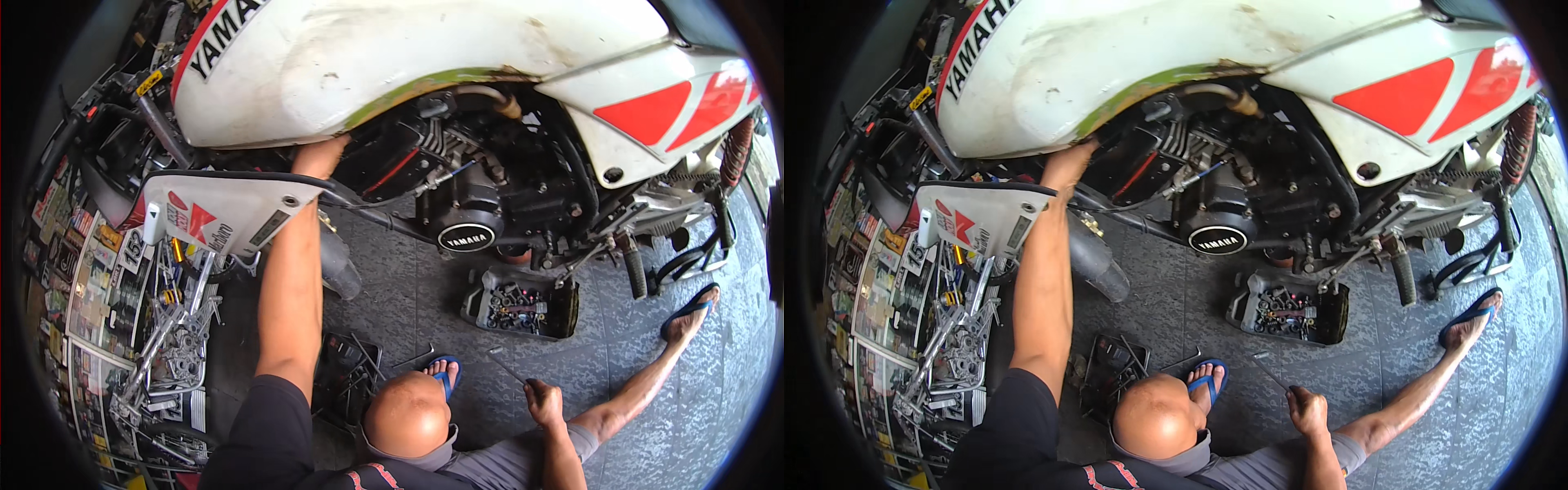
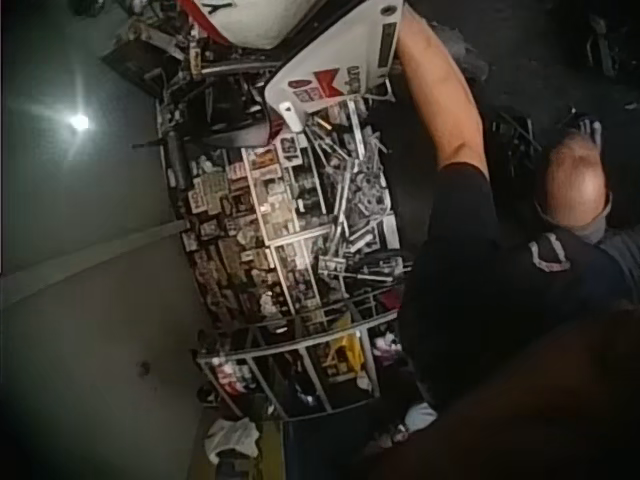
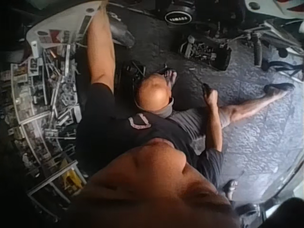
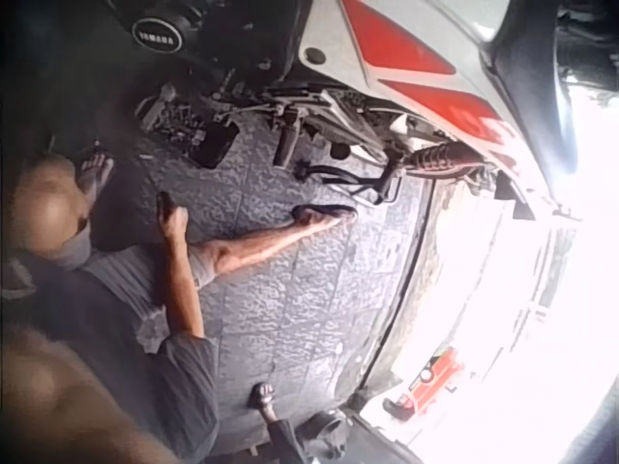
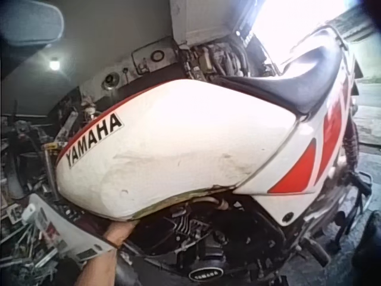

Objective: The person disassembles parts of a motorcycle using a socket wrench and an impact wrench, wipes their hands with a cloth, and then fastens bolts onto the motorcycle using a hex wrench and a socket wrench.

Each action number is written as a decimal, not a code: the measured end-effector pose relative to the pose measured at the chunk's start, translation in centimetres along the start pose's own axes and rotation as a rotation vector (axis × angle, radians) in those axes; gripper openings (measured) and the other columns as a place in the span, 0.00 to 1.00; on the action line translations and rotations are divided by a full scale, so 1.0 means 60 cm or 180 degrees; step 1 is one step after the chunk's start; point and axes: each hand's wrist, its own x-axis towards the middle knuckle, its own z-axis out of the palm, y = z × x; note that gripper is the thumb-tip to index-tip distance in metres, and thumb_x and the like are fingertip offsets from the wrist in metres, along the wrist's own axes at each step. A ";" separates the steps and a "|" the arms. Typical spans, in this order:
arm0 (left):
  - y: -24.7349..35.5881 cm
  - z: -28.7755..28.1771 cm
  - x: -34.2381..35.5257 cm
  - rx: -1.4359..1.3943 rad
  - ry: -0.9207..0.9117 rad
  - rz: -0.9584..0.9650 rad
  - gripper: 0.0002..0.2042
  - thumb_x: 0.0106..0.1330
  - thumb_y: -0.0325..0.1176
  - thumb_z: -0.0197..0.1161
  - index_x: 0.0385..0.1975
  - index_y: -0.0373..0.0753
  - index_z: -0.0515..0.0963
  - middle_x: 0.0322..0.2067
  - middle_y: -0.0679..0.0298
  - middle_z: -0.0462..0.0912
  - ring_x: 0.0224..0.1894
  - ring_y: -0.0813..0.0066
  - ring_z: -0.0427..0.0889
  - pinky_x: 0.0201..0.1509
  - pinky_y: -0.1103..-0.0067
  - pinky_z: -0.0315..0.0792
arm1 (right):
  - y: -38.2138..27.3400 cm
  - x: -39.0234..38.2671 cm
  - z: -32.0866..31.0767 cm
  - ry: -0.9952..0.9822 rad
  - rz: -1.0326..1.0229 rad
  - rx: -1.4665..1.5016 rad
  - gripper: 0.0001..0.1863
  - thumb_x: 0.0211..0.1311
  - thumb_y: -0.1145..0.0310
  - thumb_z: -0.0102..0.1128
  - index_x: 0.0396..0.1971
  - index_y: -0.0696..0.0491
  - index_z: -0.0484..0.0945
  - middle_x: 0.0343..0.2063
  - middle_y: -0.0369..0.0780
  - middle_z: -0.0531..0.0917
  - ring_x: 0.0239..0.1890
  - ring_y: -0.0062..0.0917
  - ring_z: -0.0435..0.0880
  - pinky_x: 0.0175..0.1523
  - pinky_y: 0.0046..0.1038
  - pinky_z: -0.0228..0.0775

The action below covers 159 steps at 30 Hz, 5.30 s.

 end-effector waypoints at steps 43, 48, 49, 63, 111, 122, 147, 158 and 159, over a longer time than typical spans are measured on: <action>-0.045 0.044 -0.078 -0.2776 0.1218 -0.0529 0.19 0.71 0.42 0.49 0.51 0.34 0.72 0.50 0.52 0.75 0.52 0.59 0.74 0.57 0.66 0.65 | -0.735 0.281 0.014 -0.0891 -0.0702 0.2761 0.14 0.67 0.68 0.49 0.39 0.66 0.73 0.24 0.49 0.82 0.31 0.38 0.83 0.38 0.38 0.71; -0.007 0.039 -0.096 -0.2414 0.1270 -0.0504 0.19 0.71 0.43 0.49 0.51 0.35 0.73 0.50 0.51 0.75 0.53 0.58 0.74 0.57 0.66 0.65 | -0.762 0.286 0.018 -0.1317 -0.0412 0.3452 0.13 0.68 0.68 0.45 0.37 0.62 0.76 0.25 0.37 0.80 0.22 0.17 0.73 0.29 0.21 0.65; -0.002 0.036 -0.101 -0.2336 0.1305 -0.0508 0.19 0.71 0.44 0.49 0.51 0.35 0.73 0.50 0.51 0.75 0.53 0.57 0.74 0.57 0.66 0.66 | -0.775 0.284 0.016 -0.1334 -0.0324 0.3498 0.13 0.69 0.68 0.45 0.38 0.62 0.76 0.25 0.38 0.81 0.21 0.18 0.74 0.26 0.22 0.67; 0.065 0.032 -0.141 -0.0940 0.1664 -0.0718 0.20 0.71 0.46 0.48 0.52 0.38 0.73 0.52 0.51 0.76 0.55 0.54 0.74 0.58 0.66 0.66 | -0.806 0.327 0.052 -0.0989 -0.1306 0.3549 0.14 0.72 0.64 0.43 0.41 0.62 0.68 0.22 0.43 0.80 0.15 0.24 0.80 0.17 0.21 0.74; -0.057 0.053 -0.042 -0.2583 0.0666 0.0170 0.06 0.65 0.24 0.56 0.35 0.28 0.76 0.28 0.58 0.80 0.33 0.72 0.78 0.41 0.76 0.71 | -0.752 0.239 -0.018 0.1475 -0.2325 0.1414 0.13 0.58 0.75 0.58 0.43 0.60 0.76 0.24 0.47 0.82 0.26 0.39 0.84 0.30 0.29 0.74; -0.007 0.034 -0.050 -0.1590 0.0787 0.0236 0.17 0.66 0.36 0.59 0.48 0.29 0.73 0.46 0.47 0.79 0.50 0.53 0.77 0.55 0.69 0.68 | -0.727 0.280 -0.112 0.1645 -0.2784 0.0790 0.14 0.60 0.80 0.54 0.46 0.59 0.76 0.30 0.45 0.83 0.29 0.35 0.85 0.35 0.29 0.76; -0.035 0.038 -0.035 0.0930 0.1919 0.1006 0.26 0.66 0.36 0.60 0.63 0.40 0.64 0.64 0.50 0.62 0.66 0.58 0.60 0.70 0.65 0.55 | -0.728 0.261 -0.109 0.1858 -0.3011 0.0830 0.13 0.56 0.79 0.57 0.43 0.57 0.77 0.27 0.45 0.83 0.28 0.29 0.85 0.36 0.25 0.75; -0.046 0.051 -0.032 -0.0550 0.1329 0.0628 0.24 0.66 0.34 0.60 0.61 0.39 0.66 0.61 0.52 0.66 0.64 0.60 0.63 0.69 0.66 0.56 | -0.706 0.265 -0.122 0.1191 -0.2931 0.1047 0.13 0.59 0.77 0.59 0.45 0.59 0.75 0.32 0.44 0.85 0.36 0.27 0.86 0.42 0.26 0.76; -0.044 0.051 -0.031 -0.0653 0.1311 0.0614 0.24 0.66 0.34 0.60 0.61 0.39 0.66 0.61 0.53 0.67 0.63 0.60 0.64 0.69 0.66 0.56 | -0.701 0.269 -0.126 0.0703 -0.2721 0.1655 0.13 0.61 0.75 0.57 0.45 0.59 0.75 0.32 0.43 0.84 0.35 0.25 0.84 0.41 0.25 0.75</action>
